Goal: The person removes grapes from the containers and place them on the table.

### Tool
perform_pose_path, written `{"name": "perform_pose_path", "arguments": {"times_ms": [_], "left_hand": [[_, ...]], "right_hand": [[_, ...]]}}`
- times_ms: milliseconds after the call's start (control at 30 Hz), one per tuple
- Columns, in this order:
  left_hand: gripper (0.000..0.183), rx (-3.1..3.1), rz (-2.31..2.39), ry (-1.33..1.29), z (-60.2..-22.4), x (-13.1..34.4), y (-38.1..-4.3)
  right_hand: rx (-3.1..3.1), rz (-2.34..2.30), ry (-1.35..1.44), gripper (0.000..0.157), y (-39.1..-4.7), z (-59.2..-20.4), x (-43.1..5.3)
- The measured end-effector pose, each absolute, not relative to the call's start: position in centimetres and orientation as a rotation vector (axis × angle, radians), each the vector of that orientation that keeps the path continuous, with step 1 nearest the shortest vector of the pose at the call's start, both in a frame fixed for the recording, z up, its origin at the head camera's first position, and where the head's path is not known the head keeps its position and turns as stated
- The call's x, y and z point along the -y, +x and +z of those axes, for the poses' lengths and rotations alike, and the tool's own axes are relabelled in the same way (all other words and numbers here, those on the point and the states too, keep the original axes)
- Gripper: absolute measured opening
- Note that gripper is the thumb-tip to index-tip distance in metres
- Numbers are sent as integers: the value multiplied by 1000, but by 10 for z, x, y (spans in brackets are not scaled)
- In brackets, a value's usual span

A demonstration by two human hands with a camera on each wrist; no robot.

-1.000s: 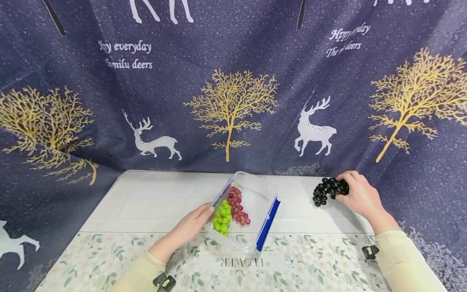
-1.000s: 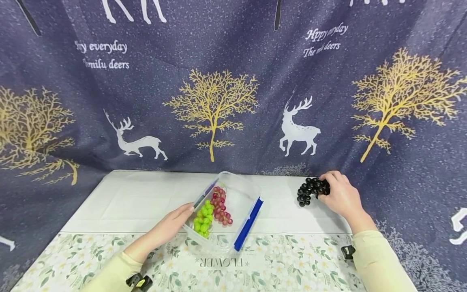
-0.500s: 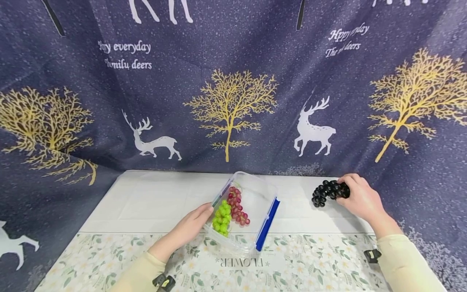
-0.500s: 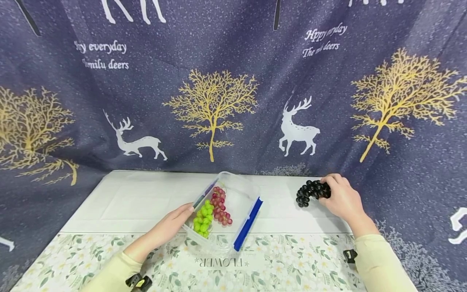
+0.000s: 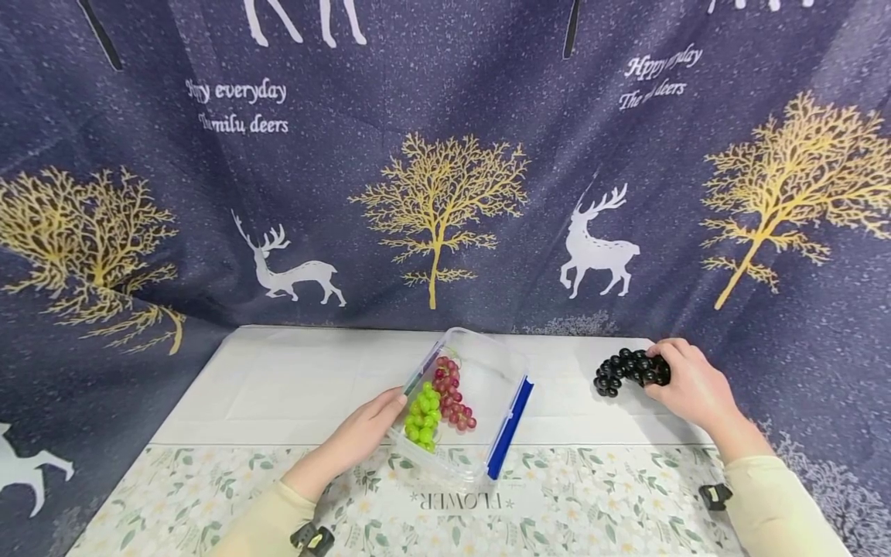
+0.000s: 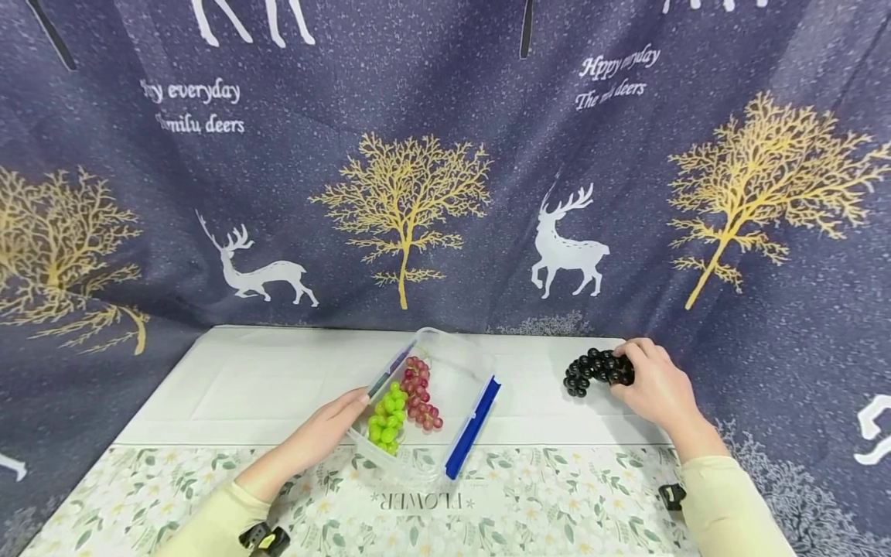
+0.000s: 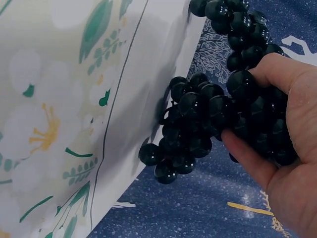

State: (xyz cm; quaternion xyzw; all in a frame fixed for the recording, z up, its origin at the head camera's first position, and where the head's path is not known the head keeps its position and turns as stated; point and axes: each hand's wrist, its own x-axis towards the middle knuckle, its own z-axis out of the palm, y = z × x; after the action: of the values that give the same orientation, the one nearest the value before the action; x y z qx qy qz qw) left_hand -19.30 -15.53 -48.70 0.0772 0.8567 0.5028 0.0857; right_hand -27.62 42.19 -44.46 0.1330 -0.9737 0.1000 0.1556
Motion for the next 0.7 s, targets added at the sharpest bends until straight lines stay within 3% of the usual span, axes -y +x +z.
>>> {"name": "perform_pose_path", "arguments": {"times_ms": [700], "left_hand": [[70,-2570,1485,224,-489,156,-193]], "right_hand": [[2835,293,383,55,-266,-451,-426]]}}
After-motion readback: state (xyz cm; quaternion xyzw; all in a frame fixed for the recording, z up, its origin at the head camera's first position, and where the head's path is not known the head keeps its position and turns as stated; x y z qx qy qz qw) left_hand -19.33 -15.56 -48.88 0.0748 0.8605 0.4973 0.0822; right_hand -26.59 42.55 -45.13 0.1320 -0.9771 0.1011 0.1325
